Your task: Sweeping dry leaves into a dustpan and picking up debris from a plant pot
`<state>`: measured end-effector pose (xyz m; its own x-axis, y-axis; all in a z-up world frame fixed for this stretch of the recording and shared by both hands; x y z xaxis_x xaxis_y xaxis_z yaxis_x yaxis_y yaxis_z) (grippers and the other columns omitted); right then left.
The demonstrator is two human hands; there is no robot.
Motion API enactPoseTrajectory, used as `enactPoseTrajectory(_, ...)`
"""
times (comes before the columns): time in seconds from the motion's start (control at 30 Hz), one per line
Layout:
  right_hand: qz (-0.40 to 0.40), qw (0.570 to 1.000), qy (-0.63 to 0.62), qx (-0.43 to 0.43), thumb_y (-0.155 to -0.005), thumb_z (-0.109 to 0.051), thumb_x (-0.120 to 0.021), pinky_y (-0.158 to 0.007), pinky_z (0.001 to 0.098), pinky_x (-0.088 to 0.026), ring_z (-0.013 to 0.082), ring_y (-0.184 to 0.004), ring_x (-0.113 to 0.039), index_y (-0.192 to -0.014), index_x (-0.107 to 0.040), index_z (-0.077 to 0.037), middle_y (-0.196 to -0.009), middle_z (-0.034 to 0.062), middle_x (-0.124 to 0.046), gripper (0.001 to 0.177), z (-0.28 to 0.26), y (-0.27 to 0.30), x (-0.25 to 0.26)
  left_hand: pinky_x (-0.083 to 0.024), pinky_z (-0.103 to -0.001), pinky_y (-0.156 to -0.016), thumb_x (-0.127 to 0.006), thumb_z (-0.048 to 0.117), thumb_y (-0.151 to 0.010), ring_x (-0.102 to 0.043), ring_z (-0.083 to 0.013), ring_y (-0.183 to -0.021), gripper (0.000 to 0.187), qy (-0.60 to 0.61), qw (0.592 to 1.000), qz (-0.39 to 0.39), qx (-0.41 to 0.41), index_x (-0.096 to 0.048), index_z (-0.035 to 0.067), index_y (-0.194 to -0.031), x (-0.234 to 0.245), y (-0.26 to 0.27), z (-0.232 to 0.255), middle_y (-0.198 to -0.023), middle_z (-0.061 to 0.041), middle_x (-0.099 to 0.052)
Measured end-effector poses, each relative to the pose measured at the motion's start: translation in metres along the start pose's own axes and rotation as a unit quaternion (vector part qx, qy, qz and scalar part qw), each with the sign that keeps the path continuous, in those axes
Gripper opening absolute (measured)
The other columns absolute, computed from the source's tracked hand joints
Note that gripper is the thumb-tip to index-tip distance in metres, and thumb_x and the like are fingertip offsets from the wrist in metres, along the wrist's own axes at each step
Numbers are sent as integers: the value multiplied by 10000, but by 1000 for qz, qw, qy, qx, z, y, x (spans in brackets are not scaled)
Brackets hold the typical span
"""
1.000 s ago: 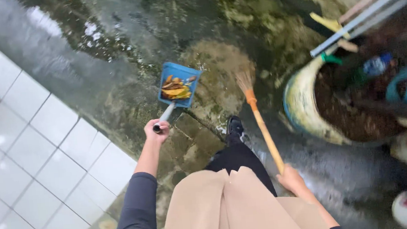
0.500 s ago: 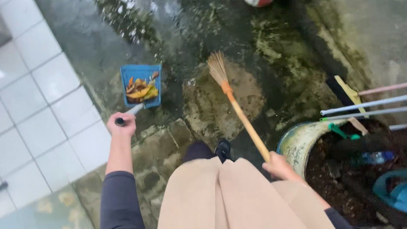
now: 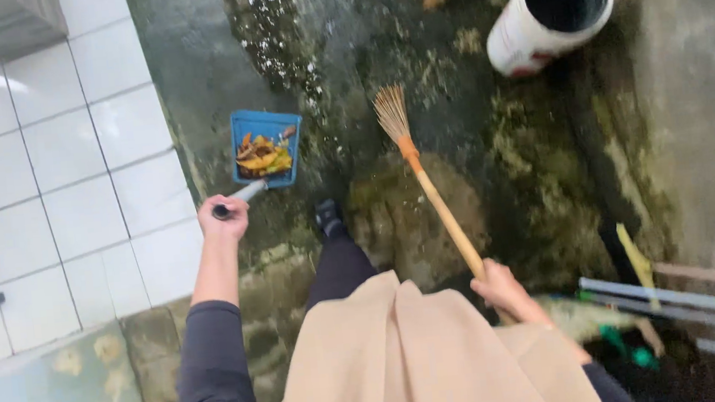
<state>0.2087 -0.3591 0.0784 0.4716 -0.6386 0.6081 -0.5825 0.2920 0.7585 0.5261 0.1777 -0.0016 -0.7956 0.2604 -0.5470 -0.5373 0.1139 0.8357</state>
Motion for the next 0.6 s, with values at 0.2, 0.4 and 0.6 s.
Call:
enactPoseTrajectory(0.2,-1,996,-88,-29,-742,-250,-718,-508,421,-594,313,-542,-760,-1056,-687,16,-641,205,-727,413,-47,-85,29,-537,-247,-480,-555,-35,-657,-534,-178,-514,164,-20,999,35,-23,-432,74,-645,-73,-83,18,-601,-80,-441)
enactPoseTrajectory(0.4,5,995,-74,-66,-759,-290,-695,-777,481,-616,341,-822,-797,-1179,-699,-99,-864,204,-796,461,-109,-143,92,-540,-225,-496,-632,-25,-728,-566,-146,-566,207,-29,998,47,20,-467,91,-679,-174,-168,16,-643,-30,-486)
enactPoseTrajectory(0.6,-9,989,-131,-63,-884,-192,-683,-680,370,-644,287,-635,-801,-1221,-629,-23,-714,179,-802,381,-156,-197,187,-525,-231,-485,-642,-39,-711,-551,-171,-543,249,-6,999,46,1,-426,84,-700,-277,-240,-7,-645,-62,-451)
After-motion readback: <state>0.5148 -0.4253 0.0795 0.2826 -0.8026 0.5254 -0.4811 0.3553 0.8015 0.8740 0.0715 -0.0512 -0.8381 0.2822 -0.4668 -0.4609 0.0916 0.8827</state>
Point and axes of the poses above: each hand's wrist, its own y-axis away from the middle knuckle, its own x-axis out of the back of the hand, z = x × y, the point moved 8 cm from there along -y, towards the middle knuckle
